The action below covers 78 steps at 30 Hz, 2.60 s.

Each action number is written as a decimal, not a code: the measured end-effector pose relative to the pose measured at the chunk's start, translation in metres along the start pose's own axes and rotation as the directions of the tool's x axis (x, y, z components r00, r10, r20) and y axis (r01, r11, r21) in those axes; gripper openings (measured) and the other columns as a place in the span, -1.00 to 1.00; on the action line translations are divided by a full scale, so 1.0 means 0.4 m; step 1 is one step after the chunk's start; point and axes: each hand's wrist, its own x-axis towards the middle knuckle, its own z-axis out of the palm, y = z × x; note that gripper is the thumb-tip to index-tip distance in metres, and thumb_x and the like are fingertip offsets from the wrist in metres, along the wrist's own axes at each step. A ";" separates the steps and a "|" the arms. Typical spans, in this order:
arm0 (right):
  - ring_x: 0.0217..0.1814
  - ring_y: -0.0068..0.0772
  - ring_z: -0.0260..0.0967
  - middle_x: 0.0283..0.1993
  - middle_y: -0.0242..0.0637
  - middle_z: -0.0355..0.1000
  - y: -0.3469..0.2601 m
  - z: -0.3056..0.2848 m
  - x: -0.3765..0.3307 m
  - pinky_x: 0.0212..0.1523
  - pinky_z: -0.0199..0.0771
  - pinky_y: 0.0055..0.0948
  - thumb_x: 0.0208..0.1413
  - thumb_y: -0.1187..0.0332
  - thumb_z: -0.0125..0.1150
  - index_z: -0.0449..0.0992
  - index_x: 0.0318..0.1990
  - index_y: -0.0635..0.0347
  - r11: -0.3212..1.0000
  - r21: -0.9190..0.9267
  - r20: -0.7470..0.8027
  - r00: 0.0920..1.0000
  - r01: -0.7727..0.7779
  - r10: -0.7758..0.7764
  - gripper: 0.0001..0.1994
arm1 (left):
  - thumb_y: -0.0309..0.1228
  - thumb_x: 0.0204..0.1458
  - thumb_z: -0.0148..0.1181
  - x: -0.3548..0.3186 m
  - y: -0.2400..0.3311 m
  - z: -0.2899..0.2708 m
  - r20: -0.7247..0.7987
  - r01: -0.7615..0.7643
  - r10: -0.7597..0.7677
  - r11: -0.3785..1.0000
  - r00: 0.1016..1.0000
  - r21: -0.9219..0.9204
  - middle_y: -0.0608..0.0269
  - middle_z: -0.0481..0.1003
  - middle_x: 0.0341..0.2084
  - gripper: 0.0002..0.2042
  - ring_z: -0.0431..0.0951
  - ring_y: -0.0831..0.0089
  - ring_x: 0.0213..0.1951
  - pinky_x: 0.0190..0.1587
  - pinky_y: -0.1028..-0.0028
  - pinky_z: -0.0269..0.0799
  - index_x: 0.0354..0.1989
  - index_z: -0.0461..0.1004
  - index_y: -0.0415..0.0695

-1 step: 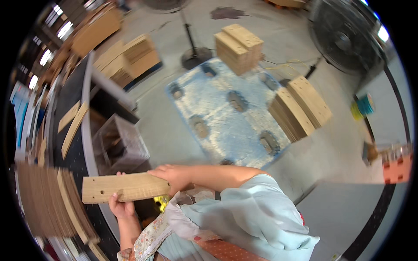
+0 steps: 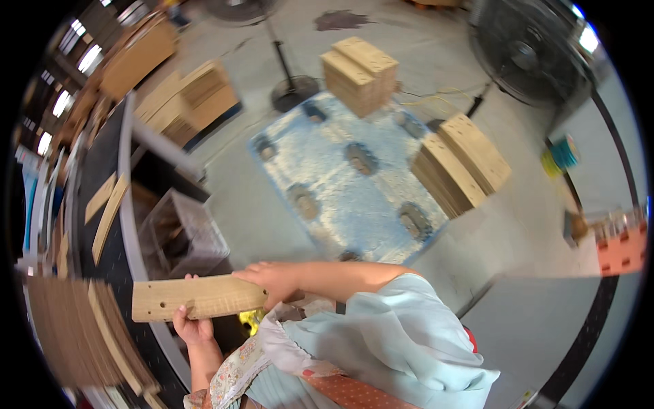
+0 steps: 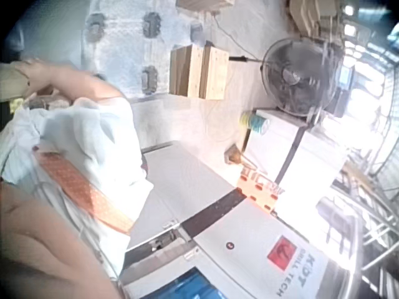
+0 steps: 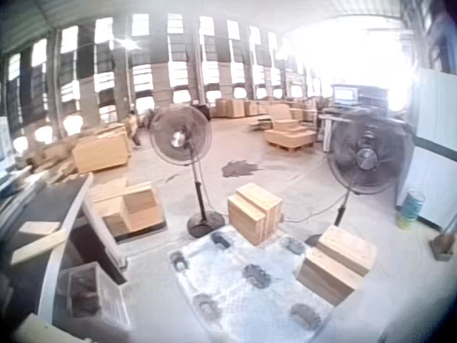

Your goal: The person picks up, turns over, and stacks wooden furniture panels, using a small pick tool to clear sawdust from pre-drilled holes and checking the panels against each other for alignment before placing them into stacks on a table and a pallet.

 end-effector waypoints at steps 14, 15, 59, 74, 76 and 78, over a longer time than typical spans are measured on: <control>0.21 0.01 0.05 0.18 -0.01 0.10 0.184 -0.036 -0.138 0.19 0.08 -0.19 -0.45 0.22 0.40 0.00 0.26 0.17 0.918 0.178 -0.580 0.716 -0.354 0.389 -0.01 | -0.25 -0.01 0.08 0.406 -0.235 0.099 0.326 0.638 -0.639 0.760 0.697 0.127 0.17 0.25 0.12 -0.50 0.20 0.16 0.17 0.19 0.05 0.10 0.14 0.20 -0.08; 0.21 0.01 0.05 0.17 -0.02 0.11 0.181 -0.042 -0.169 0.19 0.08 -0.18 -0.46 0.22 0.40 0.02 0.26 0.17 0.890 0.147 -0.601 0.676 -0.430 0.426 -0.02 | -0.23 0.00 0.06 0.433 -0.248 0.106 0.343 0.682 -0.672 0.723 0.656 0.113 0.19 0.24 0.13 -0.50 0.19 0.15 0.18 0.19 0.03 0.09 0.15 0.21 -0.05; -0.08 -0.42 0.34 -0.09 -0.37 0.38 0.777 -0.219 -0.610 -0.09 0.39 -0.37 0.10 0.44 0.07 0.37 -0.07 0.12 0.449 -0.113 -0.300 -0.462 0.886 0.835 -0.77 | -0.52 -0.18 0.18 0.619 -1.223 0.790 0.831 -0.922 -0.556 0.331 -0.017 0.203 0.01 0.20 0.10 -0.51 0.13 0.03 0.17 0.19 0.17 0.02 0.04 0.31 -0.15; -0.14 -0.54 0.33 -0.15 -0.38 0.36 0.906 -0.308 -0.651 -0.20 0.41 -0.50 0.06 0.35 0.13 0.31 -0.02 0.15 0.514 -0.228 -0.276 -0.561 0.827 0.780 -0.68 | -0.48 0.06 -0.07 0.789 -1.522 0.699 0.284 0.005 -0.760 0.354 0.585 0.935 0.12 0.36 -0.04 -0.60 0.42 0.32 -0.07 -0.09 0.41 0.38 0.13 0.19 -0.18; -0.19 -0.57 0.32 -0.20 -0.40 0.35 0.919 -0.351 -0.670 -0.26 0.40 -0.53 0.06 0.39 0.10 0.31 -0.04 0.18 0.574 -0.291 -0.267 -0.641 0.766 0.720 -0.70 | -0.49 0.07 -0.12 0.805 -1.562 0.720 0.309 -0.005 -0.742 0.381 0.595 0.924 0.10 0.35 -0.02 -0.62 0.41 0.29 -0.04 -0.06 0.40 0.36 0.11 0.19 -0.24; -0.20 -0.58 0.31 -0.20 -0.40 0.34 0.940 -0.375 -0.696 -0.26 0.39 -0.53 0.07 0.40 0.06 0.29 -0.04 0.19 0.615 -0.275 -0.278 -0.674 0.739 0.685 -0.71 | -0.49 0.07 -0.13 0.843 -1.610 0.736 0.331 -0.028 -0.761 0.382 0.558 0.924 0.10 0.34 -0.01 -0.62 0.39 0.28 -0.02 -0.03 0.38 0.34 0.11 0.20 -0.25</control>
